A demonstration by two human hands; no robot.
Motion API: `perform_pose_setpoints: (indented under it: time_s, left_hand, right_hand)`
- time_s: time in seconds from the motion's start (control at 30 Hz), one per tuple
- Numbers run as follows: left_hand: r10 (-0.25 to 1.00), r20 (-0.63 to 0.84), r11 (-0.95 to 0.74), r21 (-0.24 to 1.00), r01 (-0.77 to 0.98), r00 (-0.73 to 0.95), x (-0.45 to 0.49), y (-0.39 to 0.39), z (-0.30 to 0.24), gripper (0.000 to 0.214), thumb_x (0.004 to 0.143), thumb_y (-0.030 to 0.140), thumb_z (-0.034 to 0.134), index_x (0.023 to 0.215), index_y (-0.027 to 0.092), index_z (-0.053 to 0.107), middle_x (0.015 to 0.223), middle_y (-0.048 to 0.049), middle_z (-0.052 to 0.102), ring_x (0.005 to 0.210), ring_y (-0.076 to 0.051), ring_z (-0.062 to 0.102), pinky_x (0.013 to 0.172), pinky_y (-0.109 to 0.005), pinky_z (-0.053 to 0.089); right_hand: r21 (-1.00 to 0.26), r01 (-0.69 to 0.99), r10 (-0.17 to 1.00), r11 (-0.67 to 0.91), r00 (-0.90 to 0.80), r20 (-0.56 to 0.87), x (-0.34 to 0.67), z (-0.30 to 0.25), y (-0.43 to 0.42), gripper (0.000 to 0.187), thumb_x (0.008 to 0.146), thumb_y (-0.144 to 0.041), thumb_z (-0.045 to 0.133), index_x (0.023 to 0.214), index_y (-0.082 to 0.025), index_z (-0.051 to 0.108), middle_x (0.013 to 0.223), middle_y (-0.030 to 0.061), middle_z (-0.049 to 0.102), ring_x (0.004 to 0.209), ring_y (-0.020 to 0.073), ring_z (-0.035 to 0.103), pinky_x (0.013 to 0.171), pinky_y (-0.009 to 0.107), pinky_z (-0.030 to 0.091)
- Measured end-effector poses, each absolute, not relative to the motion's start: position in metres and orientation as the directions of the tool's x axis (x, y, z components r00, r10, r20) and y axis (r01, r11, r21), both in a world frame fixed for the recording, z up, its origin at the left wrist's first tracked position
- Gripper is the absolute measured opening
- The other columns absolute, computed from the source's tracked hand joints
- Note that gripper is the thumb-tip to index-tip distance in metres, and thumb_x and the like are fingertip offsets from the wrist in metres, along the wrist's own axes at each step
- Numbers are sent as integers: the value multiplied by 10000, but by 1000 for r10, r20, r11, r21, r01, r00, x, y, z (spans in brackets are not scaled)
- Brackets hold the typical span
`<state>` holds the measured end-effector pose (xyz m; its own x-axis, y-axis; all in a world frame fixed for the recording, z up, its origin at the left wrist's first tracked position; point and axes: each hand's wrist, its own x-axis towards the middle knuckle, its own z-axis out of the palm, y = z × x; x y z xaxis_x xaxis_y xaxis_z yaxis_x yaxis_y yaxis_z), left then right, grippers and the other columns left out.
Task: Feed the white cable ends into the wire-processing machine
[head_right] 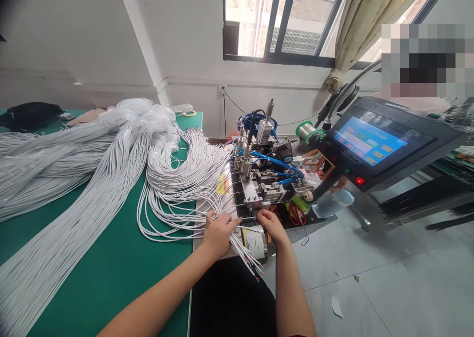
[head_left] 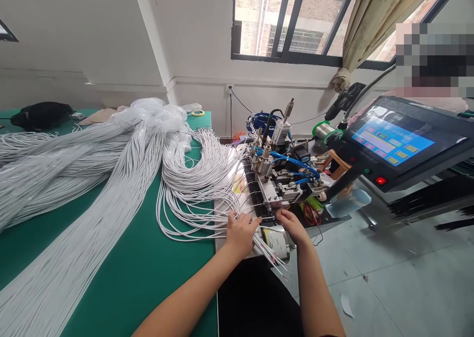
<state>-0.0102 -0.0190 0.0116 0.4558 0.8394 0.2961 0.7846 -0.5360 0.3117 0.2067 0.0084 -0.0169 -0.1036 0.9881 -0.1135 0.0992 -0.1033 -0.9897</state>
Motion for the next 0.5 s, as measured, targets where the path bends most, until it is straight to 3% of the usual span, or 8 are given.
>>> perform_pose_setpoints:
  time_s: [0.17,0.3,0.5]
  left_hand:
    - [800,317,-596,316,738,510,-24,-19,11,442,766,102,506,1168,268,587,963,-55,628,917,-215,550,925,-446,252]
    - [785,373,-603,274,750,495,-33,-21,9,389,838,95,449,1149,277,595,941,-38,639,894,-189,563,972,-456,219]
    - [777,439,-589,254,767,452,-35,-25,5,335,836,88,458,1069,255,632,909,-29,644,870,-183,571,978,-457,227]
  right_hand:
    - [-987,112,988,-111,-98,-122,206,-15,8,412,706,-552,617,600,-197,437,537,-63,367,514,95,294,498,232,237]
    - [-990,93,989,-107,-91,-115,207,-18,6,407,725,-543,619,614,-196,437,551,-66,362,522,93,296,501,226,241]
    - [-982,170,996,-81,-31,-87,210,-20,-1,407,751,-556,605,638,-184,483,583,-57,392,549,100,333,524,227,268]
